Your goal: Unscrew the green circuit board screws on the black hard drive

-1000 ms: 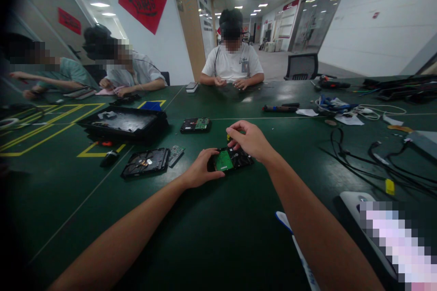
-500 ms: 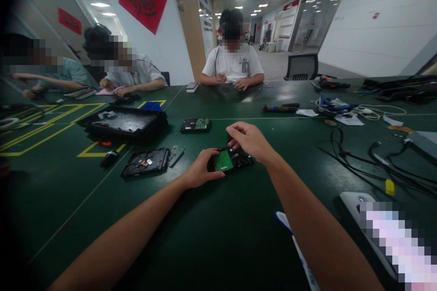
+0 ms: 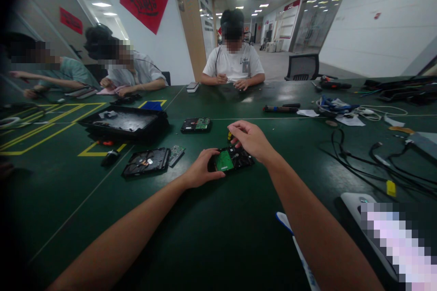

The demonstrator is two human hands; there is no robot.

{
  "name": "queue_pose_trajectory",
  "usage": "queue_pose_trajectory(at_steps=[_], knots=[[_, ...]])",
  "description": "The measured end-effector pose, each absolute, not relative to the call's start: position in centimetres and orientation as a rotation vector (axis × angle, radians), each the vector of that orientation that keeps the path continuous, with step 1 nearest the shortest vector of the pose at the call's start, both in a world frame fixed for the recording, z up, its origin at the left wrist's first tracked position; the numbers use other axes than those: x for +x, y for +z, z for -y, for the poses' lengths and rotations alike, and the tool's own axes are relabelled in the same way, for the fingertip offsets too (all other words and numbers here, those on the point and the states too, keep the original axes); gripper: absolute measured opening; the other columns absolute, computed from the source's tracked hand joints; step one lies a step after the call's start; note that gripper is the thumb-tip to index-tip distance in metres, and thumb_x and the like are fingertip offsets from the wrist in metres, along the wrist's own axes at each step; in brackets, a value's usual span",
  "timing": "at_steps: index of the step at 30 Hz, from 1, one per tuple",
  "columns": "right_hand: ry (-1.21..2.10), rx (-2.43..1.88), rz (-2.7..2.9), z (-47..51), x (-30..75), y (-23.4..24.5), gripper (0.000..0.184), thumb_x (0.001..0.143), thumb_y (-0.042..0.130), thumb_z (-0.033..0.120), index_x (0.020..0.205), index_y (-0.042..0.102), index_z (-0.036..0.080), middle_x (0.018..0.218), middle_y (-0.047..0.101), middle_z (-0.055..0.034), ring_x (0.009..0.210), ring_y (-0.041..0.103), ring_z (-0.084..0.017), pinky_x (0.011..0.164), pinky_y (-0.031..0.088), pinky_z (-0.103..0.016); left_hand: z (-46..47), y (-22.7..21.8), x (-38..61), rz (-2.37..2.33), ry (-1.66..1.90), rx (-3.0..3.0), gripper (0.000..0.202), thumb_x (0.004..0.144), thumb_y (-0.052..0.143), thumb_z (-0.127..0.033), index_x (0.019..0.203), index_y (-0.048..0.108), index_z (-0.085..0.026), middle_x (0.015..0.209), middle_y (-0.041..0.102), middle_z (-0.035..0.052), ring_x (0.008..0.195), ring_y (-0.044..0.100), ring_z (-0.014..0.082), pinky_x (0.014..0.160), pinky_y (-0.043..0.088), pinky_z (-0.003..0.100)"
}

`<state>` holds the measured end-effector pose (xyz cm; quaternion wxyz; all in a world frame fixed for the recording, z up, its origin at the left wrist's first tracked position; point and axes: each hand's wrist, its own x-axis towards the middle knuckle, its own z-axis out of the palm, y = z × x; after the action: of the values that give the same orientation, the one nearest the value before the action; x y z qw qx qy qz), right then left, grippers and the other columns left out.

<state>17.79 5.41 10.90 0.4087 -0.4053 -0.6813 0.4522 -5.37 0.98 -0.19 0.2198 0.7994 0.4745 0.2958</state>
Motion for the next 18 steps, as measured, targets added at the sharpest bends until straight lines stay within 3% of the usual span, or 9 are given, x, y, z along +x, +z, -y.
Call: queue_pose_trajectory(at_steps=[4,14,18], knots=[[1.143,-1.021,1.719,-5.25,17.77,11.11,0.02,0.092,0.066,0.042,0.096,0.066,0.022,0.094,0.071,-0.0068,0.076,0.069,-0.018,0.059,0.054,-0.029,-1.03,-0.29,-5.37,-1.317,0.818,2.221,0.083,0.073,0.081,-0.057,0.14,0.049,-0.021,0.147,0.05,0.017,0.142,0.043,0.0359,0.123,0.023,0.061],[1.171,-0.969,1.71,-4.98,17.58,11.43,0.021,0.092,0.064,0.038,0.105,0.065,0.022,0.101,0.071,-0.0071,0.079,0.071,-0.018,0.064,0.057,-0.031,-0.95,-0.14,-5.34,-1.318,0.808,2.223,0.081,0.073,0.081,-0.057,0.139,0.049,-0.023,0.147,0.05,0.016,0.141,0.044,0.0366,0.123,0.024,0.062],[1.126,-0.936,1.737,-4.99,17.6,11.25,0.022,0.09,0.066,0.039,0.104,0.061,0.022,0.105,0.071,-0.0077,0.076,0.069,-0.018,0.056,0.053,-0.028,-0.99,-0.23,-5.37,-1.313,0.816,2.223,0.082,0.073,0.081,-0.058,0.14,0.049,-0.022,0.146,0.05,0.0162,0.14,0.044,0.0361,0.123,0.025,0.06]])
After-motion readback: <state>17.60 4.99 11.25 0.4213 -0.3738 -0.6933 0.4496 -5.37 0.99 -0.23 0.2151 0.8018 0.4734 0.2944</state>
